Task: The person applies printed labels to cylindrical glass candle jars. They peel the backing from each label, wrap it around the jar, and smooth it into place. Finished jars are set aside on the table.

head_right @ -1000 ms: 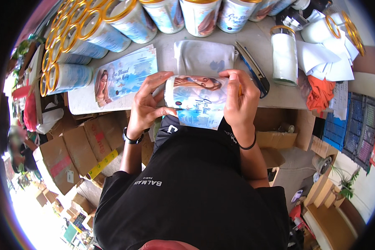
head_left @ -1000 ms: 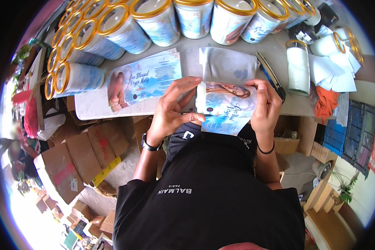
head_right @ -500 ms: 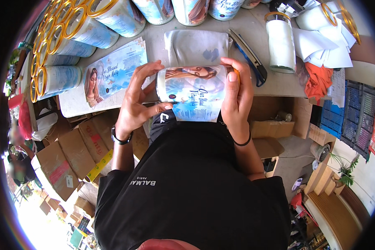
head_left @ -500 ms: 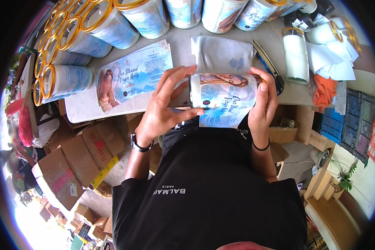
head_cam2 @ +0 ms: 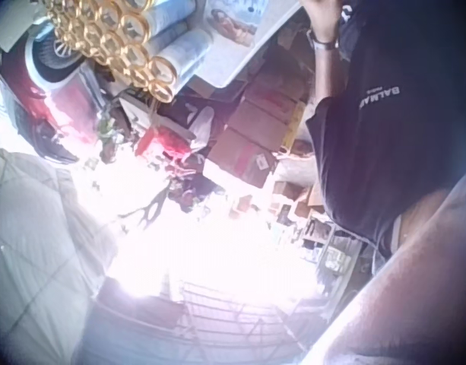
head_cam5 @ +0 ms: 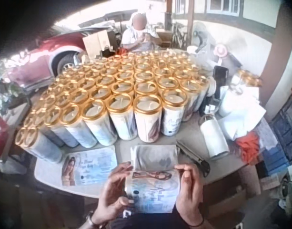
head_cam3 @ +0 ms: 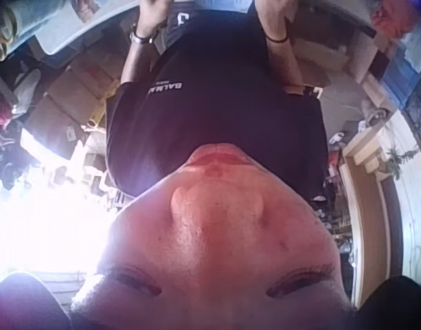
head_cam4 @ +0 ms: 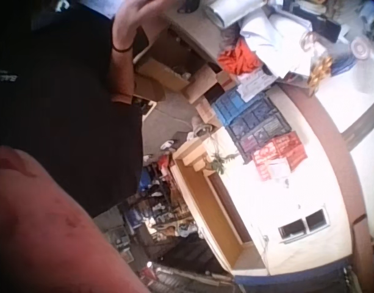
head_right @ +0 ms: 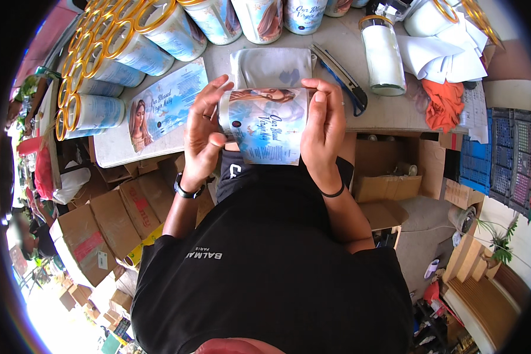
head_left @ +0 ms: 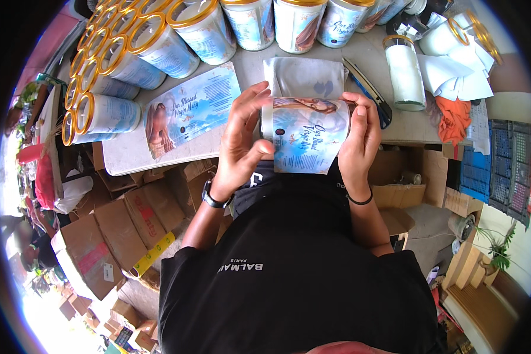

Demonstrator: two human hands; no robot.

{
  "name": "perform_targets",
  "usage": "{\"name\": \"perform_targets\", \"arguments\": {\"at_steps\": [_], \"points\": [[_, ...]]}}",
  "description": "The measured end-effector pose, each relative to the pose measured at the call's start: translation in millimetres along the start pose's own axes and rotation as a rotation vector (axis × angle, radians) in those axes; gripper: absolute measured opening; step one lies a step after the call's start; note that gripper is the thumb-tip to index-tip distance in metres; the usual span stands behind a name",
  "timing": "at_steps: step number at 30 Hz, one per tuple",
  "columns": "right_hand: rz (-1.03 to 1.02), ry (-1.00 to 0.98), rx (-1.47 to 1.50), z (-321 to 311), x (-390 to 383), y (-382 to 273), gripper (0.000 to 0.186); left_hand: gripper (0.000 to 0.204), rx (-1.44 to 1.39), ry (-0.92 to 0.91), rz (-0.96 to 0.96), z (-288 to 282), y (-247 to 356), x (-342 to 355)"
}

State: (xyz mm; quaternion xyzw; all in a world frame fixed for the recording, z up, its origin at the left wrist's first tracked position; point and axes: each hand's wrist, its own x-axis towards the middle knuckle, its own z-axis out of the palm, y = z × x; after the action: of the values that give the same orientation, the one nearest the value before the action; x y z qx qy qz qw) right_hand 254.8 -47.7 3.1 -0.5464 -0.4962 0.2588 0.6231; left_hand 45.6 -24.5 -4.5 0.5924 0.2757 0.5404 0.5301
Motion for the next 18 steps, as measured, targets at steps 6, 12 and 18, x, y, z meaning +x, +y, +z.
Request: {"name": "perform_targets", "arguments": {"at_steps": [6, 12, 18], "points": [[0.012, 0.04, 0.141, -6, 7, -5, 0.033, 0.106, -0.081, -0.001, -0.263, -5, 12, -18], [0.622, 0.046, 0.876, -1, -3, -29, 0.038, 0.074, -0.236, -0.214, -0.345, 7, 11, -20], [0.549, -0.304, 0.858, 2, -41, -71, 0.048, 0.076, -0.356, -0.204, -0.449, 17, 12, -11]]}}
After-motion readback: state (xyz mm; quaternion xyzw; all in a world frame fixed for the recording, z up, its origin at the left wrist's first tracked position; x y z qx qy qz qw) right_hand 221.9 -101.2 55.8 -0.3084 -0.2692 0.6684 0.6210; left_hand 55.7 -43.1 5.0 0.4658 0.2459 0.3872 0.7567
